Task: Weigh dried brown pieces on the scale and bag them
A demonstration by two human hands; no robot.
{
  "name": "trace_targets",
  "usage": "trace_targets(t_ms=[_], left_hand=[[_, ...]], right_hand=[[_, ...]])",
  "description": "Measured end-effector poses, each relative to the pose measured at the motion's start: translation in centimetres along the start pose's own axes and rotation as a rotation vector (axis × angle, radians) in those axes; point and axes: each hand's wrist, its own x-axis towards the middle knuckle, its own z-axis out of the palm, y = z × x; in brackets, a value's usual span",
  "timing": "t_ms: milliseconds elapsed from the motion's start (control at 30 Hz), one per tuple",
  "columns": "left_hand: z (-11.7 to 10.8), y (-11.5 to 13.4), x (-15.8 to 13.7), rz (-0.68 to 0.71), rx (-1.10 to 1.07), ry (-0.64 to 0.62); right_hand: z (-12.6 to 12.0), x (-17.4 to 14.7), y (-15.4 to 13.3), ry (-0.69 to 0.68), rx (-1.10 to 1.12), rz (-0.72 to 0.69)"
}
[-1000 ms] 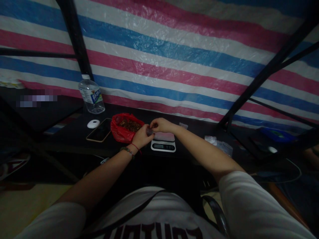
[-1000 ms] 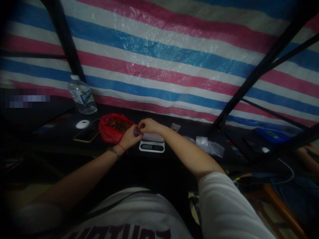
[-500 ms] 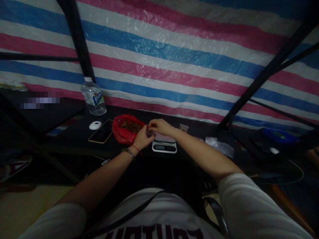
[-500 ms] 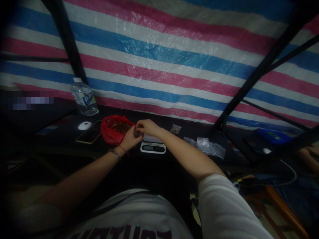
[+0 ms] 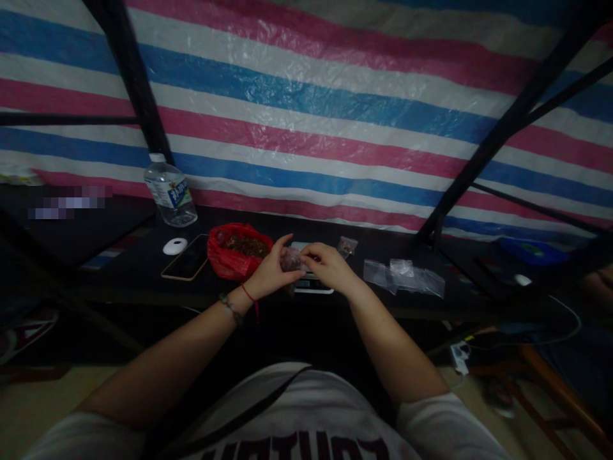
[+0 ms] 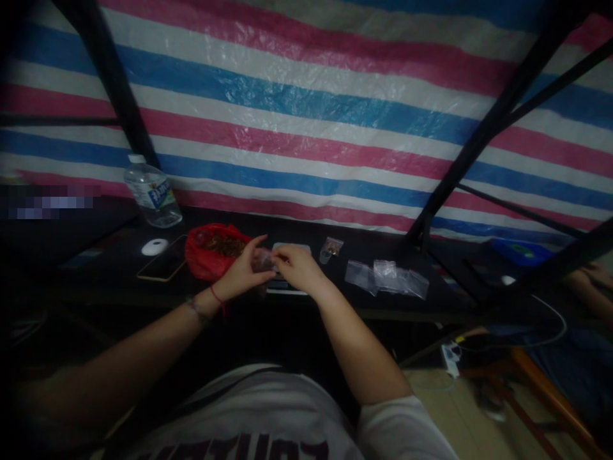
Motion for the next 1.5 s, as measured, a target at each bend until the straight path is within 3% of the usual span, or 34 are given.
trace_targets(t_ms=[100, 167, 233, 333, 500, 733, 800, 900, 967, 1100, 1267, 1433, 1500], left_hand=[[-0.3, 0.4, -0.2, -0.153, -0.299, -0.233], [-0.4, 0.8, -0.4, -0.257, -0.345, -0.369], [-0.3, 1.3, -0.5, -0.308, -0.309, -0.407], [0.1, 2.0, -0.7, -0.274, -0.26, -0.365], [0.6, 2.2, -0.8, -0.199, -0.226, -0.332], [0.6, 2.2, -0.7, -0.261, -0.297, -0.269], [0.7, 2.2, -0.7, -0.271, -0.334, -0.242], [0.9, 2.0, -0.7, -0.245, -0.401, -0.149], [1.1, 1.7, -0.7, -0.236, -0.424, -0.092], [1.2, 1.6, -0.6, -0.312, -0.414, -0.17], [1.2, 2.1, -0.5, -0.184, -0.441, -0.213], [0.7, 2.3, -0.6, -0.19, -0.385, 0.034], [0.4, 2.4, -0.6, -0.194, -0.316, 0.062]], right_hand=[[-1.4, -1.3, 0.0, 0.106, 0.111, -0.012], [-2.0, -2.1, 0.2, 0.153, 0.211, 0.018], [-2.2, -2.7, 0.7, 0.198, 0.333, 0.089], [-1.8, -3.0, 1.6, 0.2, 0.481, 0.2], [-0.9, -2.6, 2.5, 0.101, 0.506, 0.221], [-0.4, -2.4, 2.9, 0.307, 0.542, 0.235], [-0.2, -2.4, 3.0, 0.266, 0.562, 0.235], [0.1, -2.4, 3.4, 0.095, 0.538, 0.213], [0.4, -2.4, 3.6, 0.069, 0.524, 0.215], [1.0, -2.3, 3.5, 0.147, 0.544, 0.21], [1.4, -2.4, 2.7, 0.093, 0.637, 0.286], [1.6, -2.3, 2.4, 0.13, 0.749, 0.299], [1.6, -2.3, 2.5, 0.181, 0.769, 0.291]])
